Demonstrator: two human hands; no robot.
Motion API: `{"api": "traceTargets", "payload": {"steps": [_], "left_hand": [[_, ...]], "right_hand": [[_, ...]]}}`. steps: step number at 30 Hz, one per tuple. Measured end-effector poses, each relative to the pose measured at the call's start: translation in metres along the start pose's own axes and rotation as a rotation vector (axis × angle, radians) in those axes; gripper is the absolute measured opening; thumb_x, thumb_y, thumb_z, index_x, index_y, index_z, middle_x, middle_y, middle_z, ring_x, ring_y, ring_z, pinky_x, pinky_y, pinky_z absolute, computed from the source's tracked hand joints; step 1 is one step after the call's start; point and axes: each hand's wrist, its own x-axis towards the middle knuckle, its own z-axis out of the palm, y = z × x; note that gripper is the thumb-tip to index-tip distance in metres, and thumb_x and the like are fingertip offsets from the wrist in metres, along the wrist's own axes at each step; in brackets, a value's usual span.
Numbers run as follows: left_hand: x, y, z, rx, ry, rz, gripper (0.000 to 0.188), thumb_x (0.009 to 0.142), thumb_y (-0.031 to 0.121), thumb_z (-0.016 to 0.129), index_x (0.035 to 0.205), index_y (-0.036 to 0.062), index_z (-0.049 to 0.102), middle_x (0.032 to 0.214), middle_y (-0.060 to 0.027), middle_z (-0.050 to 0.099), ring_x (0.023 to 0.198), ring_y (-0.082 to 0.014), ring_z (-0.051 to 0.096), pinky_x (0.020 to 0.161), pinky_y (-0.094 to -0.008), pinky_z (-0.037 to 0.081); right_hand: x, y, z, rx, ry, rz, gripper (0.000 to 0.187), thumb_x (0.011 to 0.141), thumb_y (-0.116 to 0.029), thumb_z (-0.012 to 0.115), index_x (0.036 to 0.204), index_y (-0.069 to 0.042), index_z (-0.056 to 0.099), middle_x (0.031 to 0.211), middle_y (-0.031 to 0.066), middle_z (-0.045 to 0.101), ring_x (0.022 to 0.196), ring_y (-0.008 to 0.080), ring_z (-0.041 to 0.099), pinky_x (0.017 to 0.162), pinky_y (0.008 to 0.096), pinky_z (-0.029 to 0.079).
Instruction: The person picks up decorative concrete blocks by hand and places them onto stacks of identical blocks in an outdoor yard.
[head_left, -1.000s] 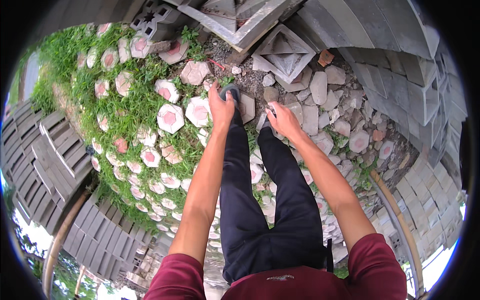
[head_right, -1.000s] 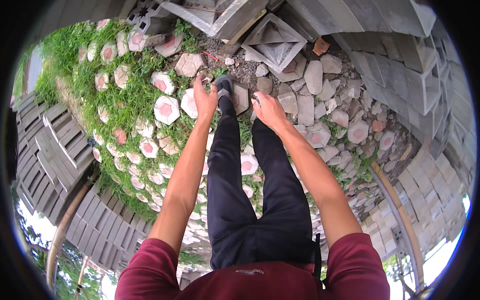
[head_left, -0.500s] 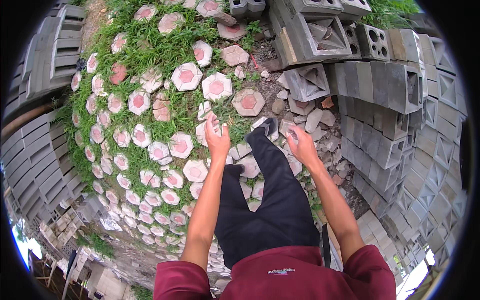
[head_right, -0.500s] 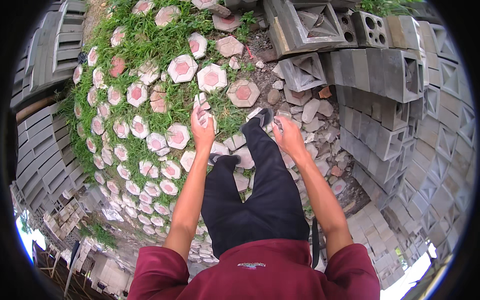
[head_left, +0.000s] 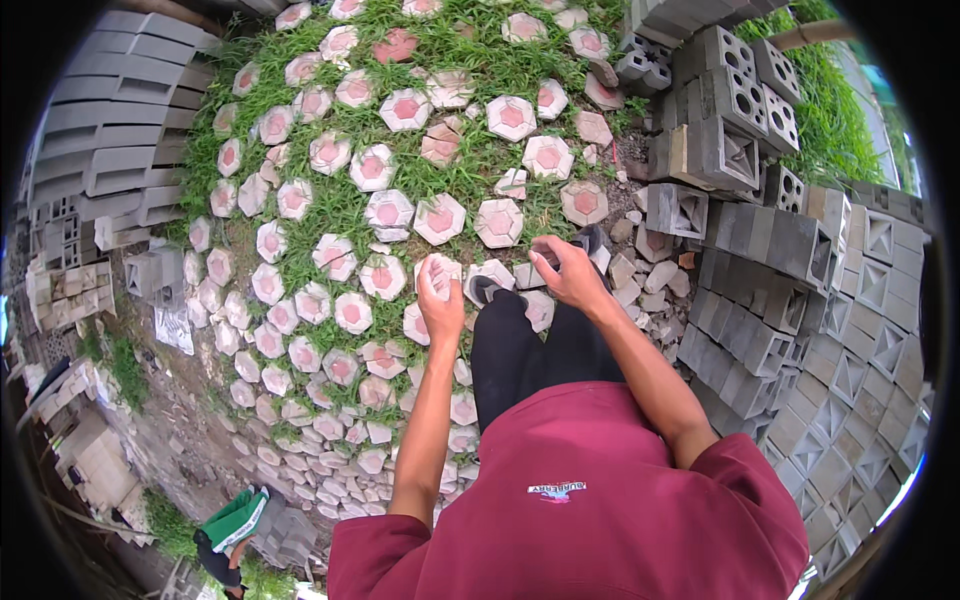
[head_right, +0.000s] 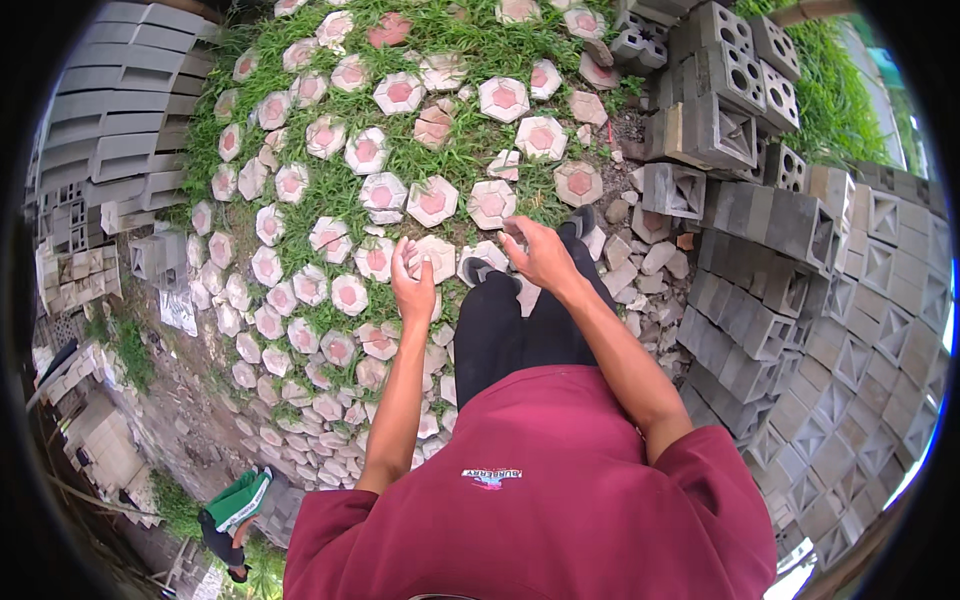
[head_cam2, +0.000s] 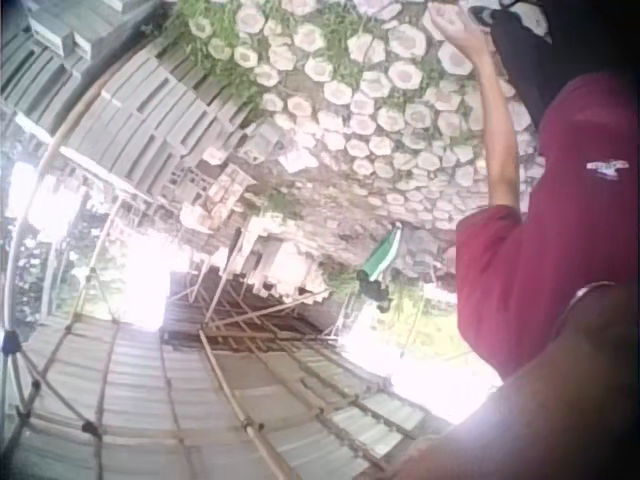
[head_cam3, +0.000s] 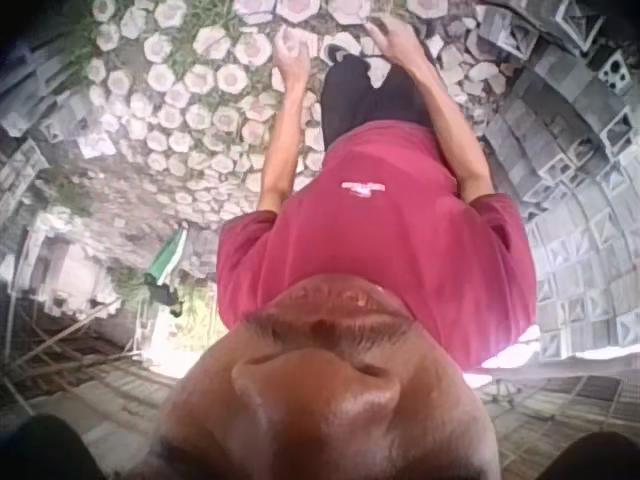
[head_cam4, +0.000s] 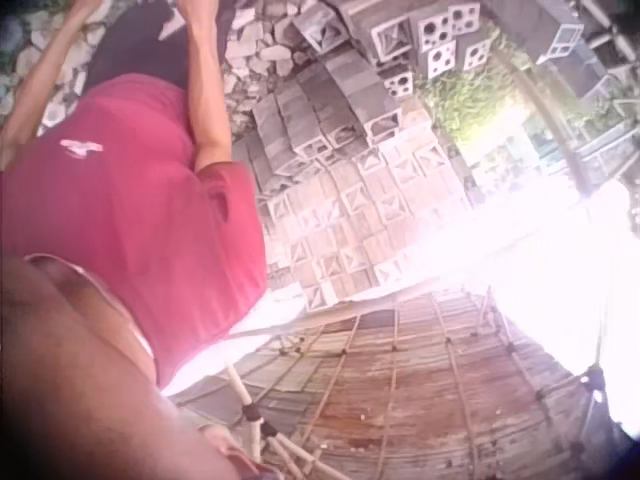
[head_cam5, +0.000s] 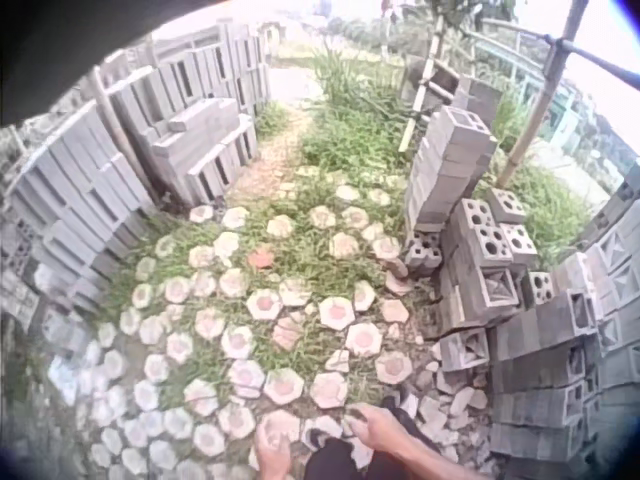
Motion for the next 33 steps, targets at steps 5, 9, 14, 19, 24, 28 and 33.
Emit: {"api": "traceTargets", "payload": {"steps": [5, 9, 14, 19, 24, 28, 33], "left_hand": [[-0.032, 0.014, -0.104, -0.096, 0.249, -0.078, 0.052, 0.086, 0.007, 0.061, 0.134, -0.0010, 0.045, 0.120, -0.0200, 0.057, 0.110, -0.0294, 0.058, 0.092, -0.0384, 0.047], [-0.054, 0.021, -0.138, -0.033, 0.405, -0.042, 0.048, 0.088, 0.010, 0.060, 0.134, 0.0025, 0.045, 0.124, -0.0139, 0.056, 0.110, -0.0247, 0.057, 0.091, -0.0373, 0.048], [-0.078, 0.026, -0.154, -0.106, 0.682, -0.187, 0.048, 0.088, 0.010, 0.060, 0.132, 0.0006, 0.046, 0.119, -0.0158, 0.059, 0.109, -0.0239, 0.058, 0.091, -0.0361, 0.048], [-0.108, 0.019, -0.150, -0.149, 1.018, -0.314, 0.047, 0.089, 0.012, 0.061, 0.132, 0.0014, 0.047, 0.120, -0.0159, 0.059, 0.110, -0.0240, 0.058, 0.091, -0.0367, 0.048], [-0.135, 0.027, -0.119, -0.250, 1.401, -0.513, 0.044, 0.088, 0.014, 0.063, 0.129, 0.0022, 0.051, 0.119, -0.0140, 0.059, 0.109, -0.0237, 0.058, 0.089, -0.0367, 0.049], [-0.129, 0.049, -0.097, -0.246, 1.604, -0.505, 0.040, 0.089, 0.012, 0.062, 0.126, 0.0010, 0.052, 0.116, -0.0142, 0.060, 0.107, -0.0238, 0.059, 0.087, -0.0358, 0.051], [-0.146, 0.047, -0.078, -0.383, 1.860, -0.569, 0.036, 0.088, 0.014, 0.063, 0.121, 0.0030, 0.057, 0.114, -0.0136, 0.062, 0.102, -0.0220, 0.061, 0.079, -0.0347, 0.052]], "right_hand": [[0.009, -0.069, 0.047, -0.081, -0.196, -0.150, 0.027, 0.090, -0.016, 0.062, 0.108, 0.003, 0.060, 0.095, 0.0213, 0.069, 0.086, 0.0343, 0.068, 0.077, 0.0390, 0.054], [0.037, -0.134, 0.085, -0.102, -0.407, -0.330, 0.026, 0.090, -0.017, 0.061, 0.107, 0.003, 0.060, 0.094, 0.0216, 0.068, 0.087, 0.0340, 0.068, 0.076, 0.0400, 0.054], [0.066, -0.195, 0.138, -0.121, -0.666, -0.522, 0.026, 0.091, -0.016, 0.060, 0.107, 0.004, 0.060, 0.093, 0.0225, 0.068, 0.085, 0.0354, 0.068, 0.074, 0.0403, 0.054], [0.087, -0.217, 0.180, -0.187, -0.908, -0.723, 0.024, 0.090, -0.016, 0.061, 0.104, 0.003, 0.061, 0.089, 0.0224, 0.068, 0.082, 0.0357, 0.068, 0.072, 0.0395, 0.055], [0.097, -0.237, 0.200, -0.118, -1.217, -0.880, 0.021, 0.089, -0.012, 0.062, 0.104, 0.003, 0.060, 0.088, 0.0205, 0.069, 0.082, 0.0326, 0.070, 0.074, 0.0382, 0.056], [0.110, -0.230, 0.217, -0.291, -1.399, -0.843, 0.022, 0.090, -0.013, 0.063, 0.103, 0.004, 0.060, 0.084, 0.0183, 0.069, 0.080, 0.0255, 0.070, 0.070, 0.0341, 0.056], [0.097, -0.237, 0.256, -0.312, -1.589, -0.927, 0.023, 0.091, -0.015, 0.063, 0.103, 0.004, 0.061, 0.085, 0.0167, 0.069, 0.079, 0.0239, 0.069, 0.070, 0.0332, 0.055]]}}
